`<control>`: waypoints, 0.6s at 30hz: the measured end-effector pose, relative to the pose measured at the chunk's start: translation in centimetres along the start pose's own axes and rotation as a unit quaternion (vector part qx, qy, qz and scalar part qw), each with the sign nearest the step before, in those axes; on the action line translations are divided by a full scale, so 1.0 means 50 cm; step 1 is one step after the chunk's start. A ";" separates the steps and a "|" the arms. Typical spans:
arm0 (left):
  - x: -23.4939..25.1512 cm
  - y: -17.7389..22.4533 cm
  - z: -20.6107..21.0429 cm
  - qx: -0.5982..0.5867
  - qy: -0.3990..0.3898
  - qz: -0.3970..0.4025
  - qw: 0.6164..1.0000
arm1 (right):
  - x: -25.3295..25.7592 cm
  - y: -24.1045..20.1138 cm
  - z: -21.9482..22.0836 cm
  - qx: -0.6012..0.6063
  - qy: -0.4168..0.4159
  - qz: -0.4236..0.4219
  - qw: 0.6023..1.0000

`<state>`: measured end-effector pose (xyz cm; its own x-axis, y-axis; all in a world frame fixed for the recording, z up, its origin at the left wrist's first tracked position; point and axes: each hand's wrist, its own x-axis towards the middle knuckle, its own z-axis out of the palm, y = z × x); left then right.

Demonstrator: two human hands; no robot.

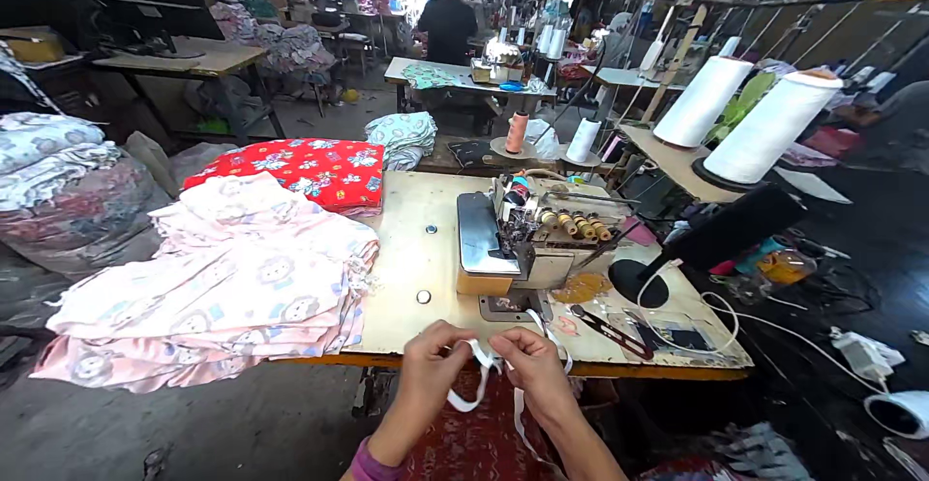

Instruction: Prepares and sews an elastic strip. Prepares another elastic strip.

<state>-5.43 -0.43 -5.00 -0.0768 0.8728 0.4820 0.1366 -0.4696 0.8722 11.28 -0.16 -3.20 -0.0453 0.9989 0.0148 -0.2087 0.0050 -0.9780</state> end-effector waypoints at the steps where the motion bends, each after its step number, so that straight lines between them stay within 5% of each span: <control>1: 0.003 -0.001 -0.015 0.002 0.022 -0.018 1.000 | 0.002 -0.002 -0.004 -0.008 -0.003 0.002 1.000; 4: 0.009 0.015 -0.035 -0.018 0.053 -0.084 0.995 | 0.003 0.000 -0.003 -0.065 -0.057 0.010 0.996; 7: 0.001 0.023 -0.001 -0.003 0.024 -0.051 0.998 | -0.007 0.010 0.017 -0.094 -0.145 0.024 0.985; 14: 0.026 -0.019 -0.035 0.195 0.070 0.052 0.977 | -0.020 -0.009 -0.038 -0.047 -0.046 -0.047 0.997; 16: 0.031 -0.031 -0.065 0.221 0.116 -0.034 0.968 | -0.030 -0.003 -0.060 -0.078 -0.087 -0.113 0.987; 18: 0.030 -0.029 -0.067 0.083 0.162 -0.189 0.965 | -0.045 0.020 -0.059 -0.167 -0.159 -0.203 0.952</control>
<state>-9.05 1.11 -5.25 -0.4531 0.8776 0.1569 0.1937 -0.0748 0.9782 14.08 -2.28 -4.84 -0.3309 0.8468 0.4165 0.0484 0.4560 -0.8887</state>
